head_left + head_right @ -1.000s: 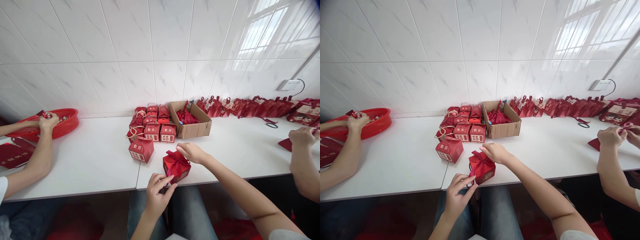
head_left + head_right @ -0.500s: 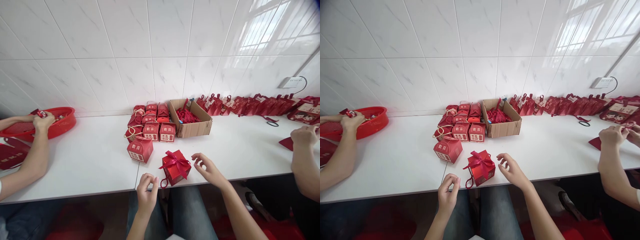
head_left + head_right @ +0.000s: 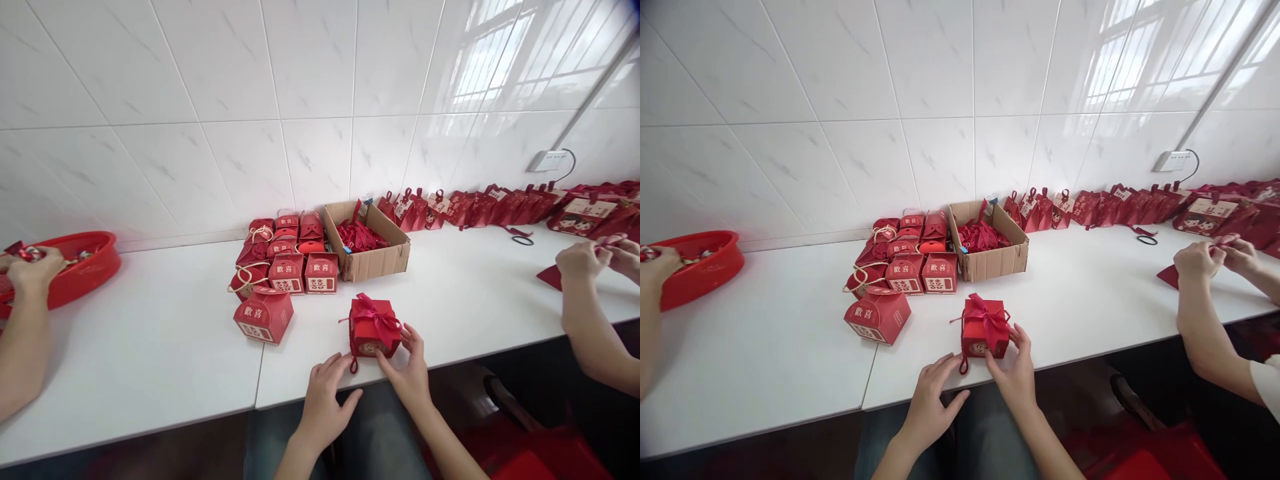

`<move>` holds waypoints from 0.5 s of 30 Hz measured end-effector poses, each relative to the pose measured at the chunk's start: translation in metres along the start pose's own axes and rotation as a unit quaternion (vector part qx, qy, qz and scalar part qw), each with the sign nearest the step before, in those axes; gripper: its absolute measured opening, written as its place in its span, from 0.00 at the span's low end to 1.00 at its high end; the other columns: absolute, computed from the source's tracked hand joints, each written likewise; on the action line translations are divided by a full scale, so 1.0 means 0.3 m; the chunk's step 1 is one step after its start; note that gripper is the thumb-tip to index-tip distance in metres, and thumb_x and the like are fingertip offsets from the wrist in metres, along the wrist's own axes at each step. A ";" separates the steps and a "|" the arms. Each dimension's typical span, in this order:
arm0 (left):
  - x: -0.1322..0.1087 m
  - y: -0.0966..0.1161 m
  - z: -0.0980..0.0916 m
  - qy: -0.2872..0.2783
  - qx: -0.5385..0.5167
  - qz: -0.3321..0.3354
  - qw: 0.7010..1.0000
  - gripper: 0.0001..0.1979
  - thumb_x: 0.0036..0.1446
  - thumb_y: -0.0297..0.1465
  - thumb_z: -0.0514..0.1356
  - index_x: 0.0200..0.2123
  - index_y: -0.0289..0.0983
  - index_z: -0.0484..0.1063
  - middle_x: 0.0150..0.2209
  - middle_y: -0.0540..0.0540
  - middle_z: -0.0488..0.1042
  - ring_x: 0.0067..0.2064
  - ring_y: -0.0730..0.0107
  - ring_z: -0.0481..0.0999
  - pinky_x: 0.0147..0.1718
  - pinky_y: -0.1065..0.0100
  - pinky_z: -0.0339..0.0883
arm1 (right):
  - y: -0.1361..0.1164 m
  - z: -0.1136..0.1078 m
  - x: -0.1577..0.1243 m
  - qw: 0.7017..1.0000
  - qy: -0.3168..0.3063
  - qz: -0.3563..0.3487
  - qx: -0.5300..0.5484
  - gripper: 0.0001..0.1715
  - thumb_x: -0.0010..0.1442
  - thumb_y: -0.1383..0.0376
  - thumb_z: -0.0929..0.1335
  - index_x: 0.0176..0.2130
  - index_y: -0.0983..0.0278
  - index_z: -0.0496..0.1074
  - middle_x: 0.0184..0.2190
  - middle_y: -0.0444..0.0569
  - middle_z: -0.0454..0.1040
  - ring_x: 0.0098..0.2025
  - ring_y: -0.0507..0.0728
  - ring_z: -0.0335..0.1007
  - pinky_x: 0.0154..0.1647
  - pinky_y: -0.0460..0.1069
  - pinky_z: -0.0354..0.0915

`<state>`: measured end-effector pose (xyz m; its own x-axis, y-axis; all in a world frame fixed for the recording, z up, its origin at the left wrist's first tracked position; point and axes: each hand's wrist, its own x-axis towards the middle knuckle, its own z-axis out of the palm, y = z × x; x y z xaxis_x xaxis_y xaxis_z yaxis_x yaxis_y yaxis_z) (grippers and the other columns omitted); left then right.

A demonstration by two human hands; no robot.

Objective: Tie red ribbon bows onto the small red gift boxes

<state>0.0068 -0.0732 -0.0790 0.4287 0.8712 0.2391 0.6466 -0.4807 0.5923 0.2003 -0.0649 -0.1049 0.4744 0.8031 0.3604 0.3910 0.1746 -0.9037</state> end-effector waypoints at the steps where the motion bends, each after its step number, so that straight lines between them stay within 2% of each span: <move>1: 0.002 0.000 0.000 -0.014 0.010 0.004 1.000 0.24 0.55 0.31 0.59 0.56 0.43 0.63 0.55 0.45 0.71 0.59 0.53 0.66 0.53 0.51 0.64 | 0.025 -0.029 0.025 1.000 0.009 -0.013 -0.011 0.39 0.50 0.57 0.72 0.57 0.64 0.56 0.48 0.58 0.67 0.50 0.64 0.67 0.50 0.60 0.64; 3: 0.009 0.000 0.000 -0.028 0.024 0.011 0.999 0.24 0.56 0.31 0.58 0.57 0.45 0.62 0.57 0.47 0.70 0.60 0.54 0.64 0.53 0.49 0.63 | 0.065 -0.085 0.065 0.998 0.035 -0.034 -0.033 0.30 0.52 0.58 0.71 0.51 0.65 0.61 0.44 0.55 0.69 0.45 0.61 0.69 0.47 0.58 0.66; 5: 0.019 0.001 0.003 -0.016 0.027 0.003 0.999 0.23 0.57 0.31 0.56 0.56 0.44 0.63 0.57 0.46 0.69 0.59 0.56 0.65 0.52 0.51 0.63 | 0.078 -0.125 0.082 0.995 0.060 -0.061 -0.056 0.18 0.53 0.60 0.70 0.42 0.64 0.66 0.37 0.51 0.70 0.39 0.59 0.69 0.43 0.55 0.66; 7: 0.031 0.002 0.008 0.013 0.029 -0.017 0.999 0.21 0.58 0.32 0.55 0.56 0.41 0.63 0.56 0.43 0.70 0.57 0.59 0.68 0.51 0.54 0.66 | 0.059 -0.133 0.070 0.993 0.067 -0.079 -0.054 0.09 0.55 0.61 0.69 0.33 0.63 0.67 0.29 0.47 0.69 0.33 0.56 0.67 0.37 0.52 0.65; 9: 0.040 0.001 0.017 0.037 0.040 -0.032 0.998 0.19 0.59 0.32 0.54 0.54 0.39 0.65 0.54 0.42 0.72 0.55 0.60 0.70 0.49 0.57 0.67 | 0.007 -0.103 0.033 0.997 0.039 -0.067 -0.008 0.08 0.58 0.62 0.67 0.29 0.63 0.66 0.25 0.45 0.67 0.29 0.54 0.65 0.32 0.49 0.64; 10: 0.041 -0.001 0.023 0.043 0.051 -0.033 0.997 0.17 0.59 0.32 0.54 0.52 0.39 0.67 0.53 0.42 0.72 0.54 0.60 0.71 0.48 0.57 0.68 | -0.029 -0.077 0.008 0.998 0.009 -0.049 0.031 0.08 0.59 0.62 0.66 0.30 0.63 0.66 0.25 0.44 0.67 0.28 0.53 0.65 0.31 0.48 0.64; 12: 0.037 -0.012 0.044 0.044 0.087 -0.026 0.995 0.15 0.59 0.31 0.53 0.48 0.40 0.71 0.53 0.43 0.72 0.54 0.60 0.71 0.47 0.57 0.68 | -0.112 -0.012 -0.042 0.986 -0.129 -0.027 0.102 0.08 0.62 0.62 0.63 0.34 0.62 0.68 0.27 0.46 0.71 0.30 0.54 0.68 0.32 0.48 0.67; 13: 0.032 -0.021 0.059 0.045 0.115 -0.017 0.992 0.15 0.59 0.31 0.53 0.48 0.40 0.71 0.55 0.43 0.71 0.56 0.59 0.70 0.48 0.57 0.67 | -0.153 0.022 -0.064 0.971 -0.200 -0.027 0.127 0.08 0.63 0.62 0.63 0.38 0.62 0.69 0.32 0.48 0.73 0.35 0.55 0.71 0.38 0.49 0.68; 15: 0.021 -0.044 0.099 0.056 0.178 -0.001 0.982 0.19 0.59 0.29 0.52 0.53 0.41 0.69 0.59 0.44 0.67 0.59 0.57 0.65 0.53 0.54 0.62 | -0.224 0.081 -0.100 0.941 -0.301 -0.043 0.148 0.14 0.65 0.63 0.60 0.48 0.62 0.69 0.44 0.52 0.74 0.47 0.57 0.71 0.49 0.51 0.67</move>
<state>0.0197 -0.0644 -0.1081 0.3683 0.8681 0.3327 0.8358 -0.4659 0.2904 0.1408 -0.0870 -0.0606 -0.1157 0.9404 0.3199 0.1277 0.3335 -0.9341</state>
